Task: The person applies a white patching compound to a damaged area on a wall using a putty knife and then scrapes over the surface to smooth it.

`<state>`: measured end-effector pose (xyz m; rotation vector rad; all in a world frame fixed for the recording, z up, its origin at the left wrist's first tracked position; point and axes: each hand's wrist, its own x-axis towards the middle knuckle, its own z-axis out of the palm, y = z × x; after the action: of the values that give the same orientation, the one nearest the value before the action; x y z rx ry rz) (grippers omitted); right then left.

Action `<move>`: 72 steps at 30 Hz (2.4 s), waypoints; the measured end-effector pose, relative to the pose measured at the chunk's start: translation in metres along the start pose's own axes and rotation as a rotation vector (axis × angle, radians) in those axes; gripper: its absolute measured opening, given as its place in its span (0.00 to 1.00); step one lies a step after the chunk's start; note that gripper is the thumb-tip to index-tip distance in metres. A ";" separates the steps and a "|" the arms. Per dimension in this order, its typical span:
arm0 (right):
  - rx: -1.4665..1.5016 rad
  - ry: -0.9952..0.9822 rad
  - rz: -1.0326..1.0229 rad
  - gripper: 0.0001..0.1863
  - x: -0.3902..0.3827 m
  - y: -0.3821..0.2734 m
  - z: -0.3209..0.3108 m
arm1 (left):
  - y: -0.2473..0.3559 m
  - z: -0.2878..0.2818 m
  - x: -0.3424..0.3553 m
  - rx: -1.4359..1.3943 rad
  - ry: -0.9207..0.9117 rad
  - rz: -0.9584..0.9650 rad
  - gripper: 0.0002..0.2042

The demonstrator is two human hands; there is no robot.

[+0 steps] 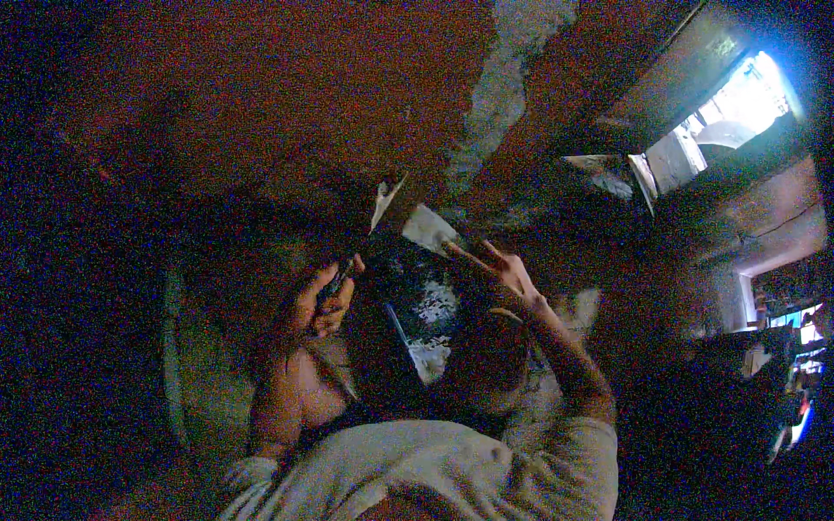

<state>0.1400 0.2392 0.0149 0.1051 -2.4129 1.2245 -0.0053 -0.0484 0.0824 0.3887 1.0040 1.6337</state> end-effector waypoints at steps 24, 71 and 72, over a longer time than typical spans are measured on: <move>0.361 0.149 0.351 0.14 0.016 -0.048 -0.017 | 0.010 0.002 0.006 -0.069 0.062 0.036 0.17; -0.443 -0.024 0.031 0.21 0.007 -0.017 -0.013 | -0.009 -0.015 -0.001 -0.272 -0.033 0.028 0.15; -0.347 0.059 0.234 0.22 0.017 -0.044 -0.015 | -0.010 -0.015 -0.002 -0.093 0.098 0.031 0.14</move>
<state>0.1410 0.2265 0.0624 -0.3195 -2.5980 0.8656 -0.0089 -0.0561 0.0669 0.2648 0.9943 1.7339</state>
